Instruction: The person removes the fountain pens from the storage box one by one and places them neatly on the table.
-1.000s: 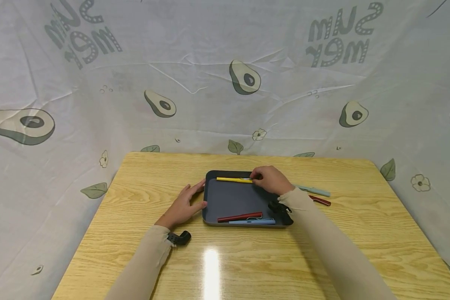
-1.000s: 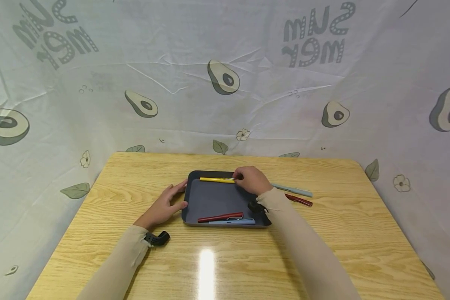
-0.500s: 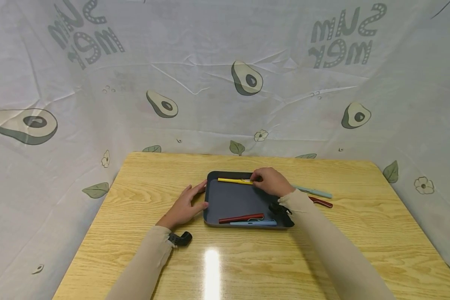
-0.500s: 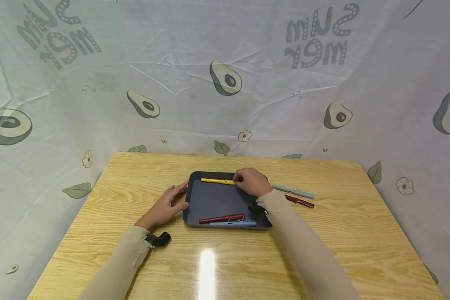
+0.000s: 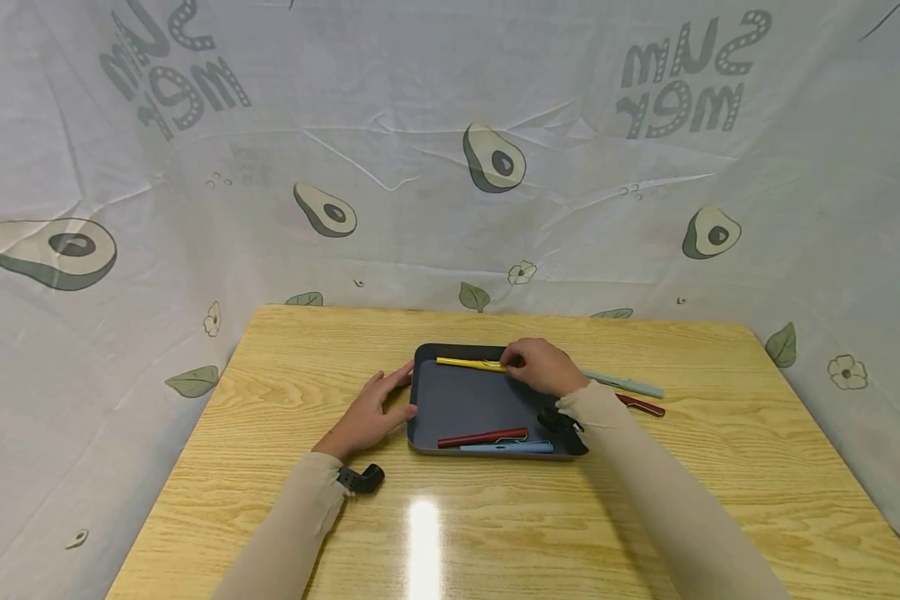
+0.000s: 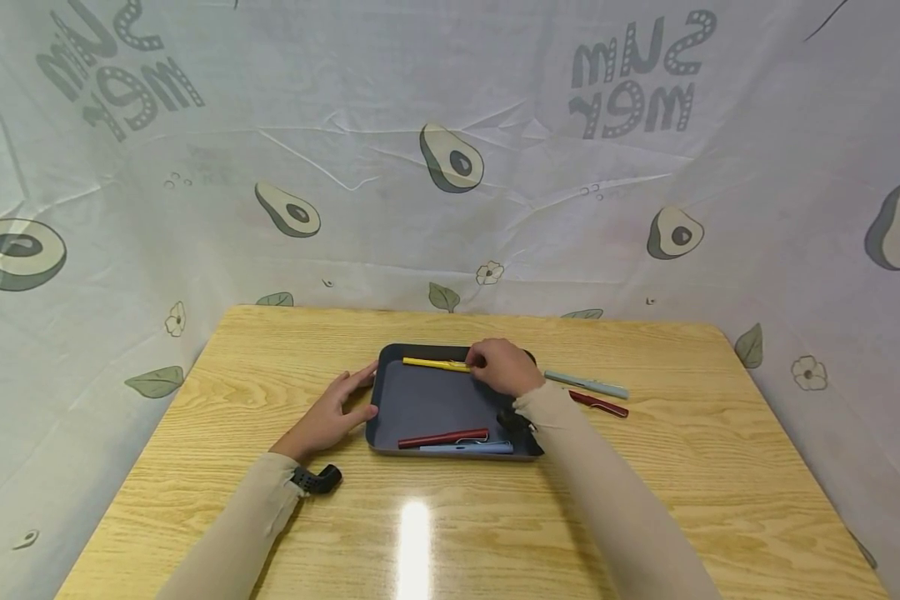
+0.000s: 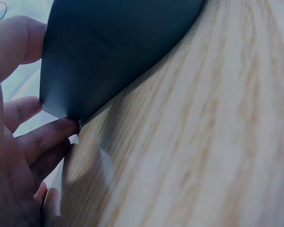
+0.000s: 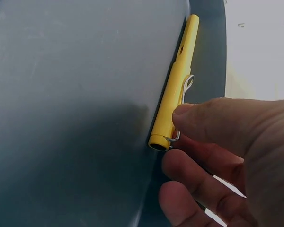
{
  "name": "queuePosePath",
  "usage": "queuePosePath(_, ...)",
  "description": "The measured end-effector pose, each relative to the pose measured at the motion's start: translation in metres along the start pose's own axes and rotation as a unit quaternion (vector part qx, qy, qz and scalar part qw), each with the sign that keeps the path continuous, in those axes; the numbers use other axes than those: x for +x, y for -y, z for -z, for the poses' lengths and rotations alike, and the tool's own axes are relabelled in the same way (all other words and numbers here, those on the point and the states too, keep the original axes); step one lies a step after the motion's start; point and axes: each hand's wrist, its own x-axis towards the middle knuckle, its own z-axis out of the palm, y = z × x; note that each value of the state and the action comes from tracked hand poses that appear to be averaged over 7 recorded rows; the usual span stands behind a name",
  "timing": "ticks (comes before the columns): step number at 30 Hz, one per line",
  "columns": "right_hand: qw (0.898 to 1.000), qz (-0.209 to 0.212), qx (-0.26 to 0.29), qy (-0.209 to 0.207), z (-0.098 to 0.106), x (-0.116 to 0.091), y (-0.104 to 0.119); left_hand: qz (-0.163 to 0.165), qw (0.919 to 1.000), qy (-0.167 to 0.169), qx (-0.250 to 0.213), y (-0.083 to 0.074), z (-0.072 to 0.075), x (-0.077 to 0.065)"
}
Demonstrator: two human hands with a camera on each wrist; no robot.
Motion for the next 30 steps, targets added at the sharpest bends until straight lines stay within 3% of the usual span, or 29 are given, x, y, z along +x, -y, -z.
queuePosePath(30,1.0,0.008,-0.007,0.002,0.0025,-0.0097,-0.0014,-0.008,0.9999,-0.007,-0.002,-0.0044,-0.0002,-0.002)
